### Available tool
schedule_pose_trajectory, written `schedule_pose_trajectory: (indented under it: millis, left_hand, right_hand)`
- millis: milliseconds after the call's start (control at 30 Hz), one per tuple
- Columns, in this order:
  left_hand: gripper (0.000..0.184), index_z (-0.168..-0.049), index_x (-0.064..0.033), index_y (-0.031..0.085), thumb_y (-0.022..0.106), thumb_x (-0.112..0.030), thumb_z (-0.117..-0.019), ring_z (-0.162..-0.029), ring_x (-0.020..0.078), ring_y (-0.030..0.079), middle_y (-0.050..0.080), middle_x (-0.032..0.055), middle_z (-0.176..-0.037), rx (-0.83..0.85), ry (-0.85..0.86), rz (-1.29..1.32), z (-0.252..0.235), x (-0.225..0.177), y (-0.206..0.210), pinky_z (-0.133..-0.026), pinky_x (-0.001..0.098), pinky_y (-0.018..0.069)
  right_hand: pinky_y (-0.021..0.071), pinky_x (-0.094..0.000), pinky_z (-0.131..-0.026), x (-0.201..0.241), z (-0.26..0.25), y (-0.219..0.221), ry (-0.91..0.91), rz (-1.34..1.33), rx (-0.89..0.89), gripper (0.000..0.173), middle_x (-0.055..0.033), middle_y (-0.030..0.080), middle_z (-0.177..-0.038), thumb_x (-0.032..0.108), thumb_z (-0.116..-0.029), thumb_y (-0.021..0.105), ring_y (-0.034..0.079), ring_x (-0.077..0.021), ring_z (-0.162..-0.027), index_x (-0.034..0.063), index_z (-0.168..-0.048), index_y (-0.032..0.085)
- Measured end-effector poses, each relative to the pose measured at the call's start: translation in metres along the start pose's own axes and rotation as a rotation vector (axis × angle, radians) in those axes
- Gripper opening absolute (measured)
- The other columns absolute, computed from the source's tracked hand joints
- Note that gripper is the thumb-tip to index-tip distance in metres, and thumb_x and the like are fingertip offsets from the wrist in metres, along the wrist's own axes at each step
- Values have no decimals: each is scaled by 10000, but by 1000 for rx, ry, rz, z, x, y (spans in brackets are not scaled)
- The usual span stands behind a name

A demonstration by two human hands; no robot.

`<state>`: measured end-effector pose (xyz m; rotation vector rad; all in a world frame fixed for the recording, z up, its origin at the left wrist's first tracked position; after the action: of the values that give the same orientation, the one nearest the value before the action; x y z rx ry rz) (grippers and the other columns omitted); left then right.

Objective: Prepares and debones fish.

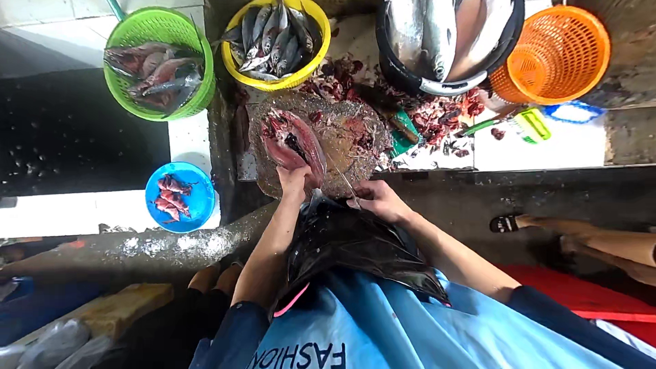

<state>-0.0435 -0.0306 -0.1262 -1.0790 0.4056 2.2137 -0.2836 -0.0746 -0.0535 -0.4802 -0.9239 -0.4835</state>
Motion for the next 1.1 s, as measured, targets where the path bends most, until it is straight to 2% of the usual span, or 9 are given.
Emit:
schedule_pose_trajectory:
  millis: [100,167,233,367,500,700,800,933,1100]
  left_hand:
    - [849,-1443,-32,388,741,77,-678,-1159,300,624,601,195,-1296,9,-54,102,2,0,-4,-907,508,575]
    - [748,-1452,-34,438,812,-128,-812,-1160,294,648,636,185,-1289,16,-122,114,3,2,-6,-951,505,571]
    - [801,-1441,-31,461,882,-237,-791,-1149,302,666,650,193,-1274,-23,-157,48,0,6,-7,-956,508,582]
    - [736,-1335,20,480,760,45,-656,-1022,327,665,642,227,-1162,-83,-132,1,-4,6,-2,-809,518,595]
    - [555,-1260,-35,485,637,43,-732,-901,244,645,631,151,-1064,12,-109,151,3,6,2,-701,438,566]
    - [467,-1232,-58,494,600,72,-796,-886,214,664,646,125,-1047,107,-51,314,8,0,11,-713,403,580]
    - [548,-1301,-50,456,597,86,-790,-907,240,664,625,150,-1103,106,-32,362,9,-1,15,-734,431,595]
    - [541,-1343,-57,451,590,65,-835,-927,242,657,619,150,-1125,76,-38,391,11,-2,17,-752,432,588]
    - [377,-1279,-35,505,555,29,-910,-954,255,659,640,155,-1090,39,-112,535,16,-4,28,-834,444,582]
  right_hand:
    - [589,-325,-687,5,4,15,69,-331,149,223,-66,724,-894,176,-996,592,663,-144,-709,24,-1089,726]
    - [576,-307,-682,8,5,20,85,-362,206,243,-52,709,-874,193,-1000,569,650,-135,-709,29,-1073,732]
    - [574,-295,-673,11,7,21,91,-367,220,233,-47,707,-857,193,-999,584,649,-125,-696,28,-1075,729]
    - [573,-292,-673,14,11,25,122,-457,250,283,-40,696,-847,219,-1012,529,647,-120,-696,25,-1090,721]
    - [555,-280,-658,15,13,29,174,-600,247,354,-27,679,-815,297,-1047,485,632,-108,-680,29,-1054,716]
    - [542,-244,-612,16,9,35,224,-736,230,424,-36,684,-810,340,-1066,402,618,-92,-630,40,-1043,700]
    - [535,-253,-635,15,7,41,241,-731,141,383,-23,670,-819,336,-1065,437,606,-92,-649,52,-1047,693]
    - [579,-324,-692,24,7,53,118,-548,45,194,-72,694,-844,157,-1005,612,642,-145,-696,1,-1056,715]
    - [593,-322,-644,33,12,44,-112,-167,-101,191,-15,727,-787,197,-964,678,672,-111,-655,74,-1097,740]
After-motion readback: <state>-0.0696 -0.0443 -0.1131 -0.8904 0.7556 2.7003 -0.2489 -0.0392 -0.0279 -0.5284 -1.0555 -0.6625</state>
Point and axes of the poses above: each hand's wrist, its own z-axis away from the middle knuckle, its own y-axis out of the palm, x = y × z, the point moved 9 cm from there along -z, towards the middle knuckle
